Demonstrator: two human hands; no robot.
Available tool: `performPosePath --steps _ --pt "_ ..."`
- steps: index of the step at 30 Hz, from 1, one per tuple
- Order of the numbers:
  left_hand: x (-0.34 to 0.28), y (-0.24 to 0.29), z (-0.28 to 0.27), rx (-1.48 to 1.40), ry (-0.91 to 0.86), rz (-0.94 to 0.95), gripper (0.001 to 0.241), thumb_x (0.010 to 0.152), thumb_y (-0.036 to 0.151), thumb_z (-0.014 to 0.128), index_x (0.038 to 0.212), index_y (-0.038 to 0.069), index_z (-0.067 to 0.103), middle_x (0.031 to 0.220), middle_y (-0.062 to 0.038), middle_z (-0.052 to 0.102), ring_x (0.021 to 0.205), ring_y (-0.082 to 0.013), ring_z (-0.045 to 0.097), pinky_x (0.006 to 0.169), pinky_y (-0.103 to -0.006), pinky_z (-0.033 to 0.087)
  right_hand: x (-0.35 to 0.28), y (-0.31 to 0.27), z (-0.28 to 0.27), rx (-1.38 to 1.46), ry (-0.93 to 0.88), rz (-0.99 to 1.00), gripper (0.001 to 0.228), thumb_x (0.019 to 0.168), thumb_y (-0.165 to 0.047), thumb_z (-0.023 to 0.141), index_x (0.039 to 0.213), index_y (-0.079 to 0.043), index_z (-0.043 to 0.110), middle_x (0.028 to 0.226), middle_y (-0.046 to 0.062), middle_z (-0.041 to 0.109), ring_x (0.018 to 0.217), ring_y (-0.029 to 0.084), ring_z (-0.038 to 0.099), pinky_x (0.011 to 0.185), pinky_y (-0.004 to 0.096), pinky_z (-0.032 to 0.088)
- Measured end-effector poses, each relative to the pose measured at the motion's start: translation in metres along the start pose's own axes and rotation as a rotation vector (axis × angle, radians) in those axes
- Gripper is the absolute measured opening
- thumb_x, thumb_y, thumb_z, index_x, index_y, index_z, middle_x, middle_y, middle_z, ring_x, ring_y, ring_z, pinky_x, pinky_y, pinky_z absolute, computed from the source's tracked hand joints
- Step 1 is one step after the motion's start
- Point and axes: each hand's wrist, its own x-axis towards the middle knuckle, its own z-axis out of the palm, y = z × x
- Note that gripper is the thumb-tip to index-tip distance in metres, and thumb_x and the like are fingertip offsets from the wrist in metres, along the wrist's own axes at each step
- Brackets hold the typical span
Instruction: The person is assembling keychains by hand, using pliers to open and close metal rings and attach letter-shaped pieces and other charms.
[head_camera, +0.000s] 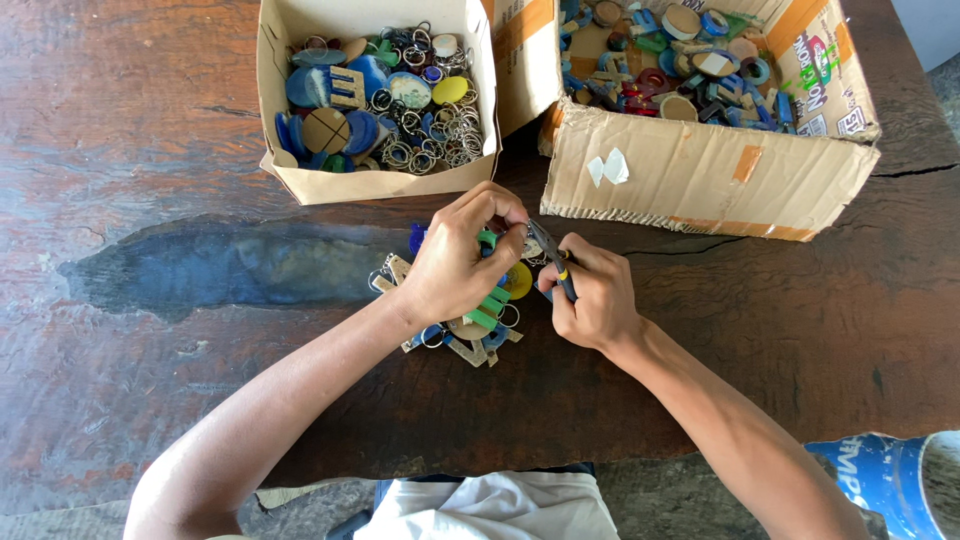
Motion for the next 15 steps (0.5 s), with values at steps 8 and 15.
performPosePath --steps 8,15 --pt "0.0018 -0.0017 -0.0016 -0.033 -0.011 -0.053 0.004 0.093 0.002 0.063 0.096 0.003 0.066 0.088 -0.012 0.064 0.075 -0.025 0.066 0.069 -0.037 0.056 -0.0009 -0.0078 0.0011 0.197 -0.008 0.071 0.025 0.074 0.004 0.053 0.059 -0.015 0.057 0.068 -0.001 0.047 0.047 0.023 0.052 0.047 0.031 0.046" --pt "0.0043 0.0012 -0.006 -0.049 -0.022 -0.114 0.005 0.093 0.003 0.064 0.094 -0.001 0.066 0.083 -0.014 0.063 0.07 -0.0241 0.066 0.063 -0.0334 0.055 0.0028 -0.0069 0.0026 0.246 -0.043 0.079 0.024 0.076 0.008 0.054 0.07 -0.012 0.065 0.074 0.005 0.053 0.055 0.029 0.057 0.052 0.036 0.048"
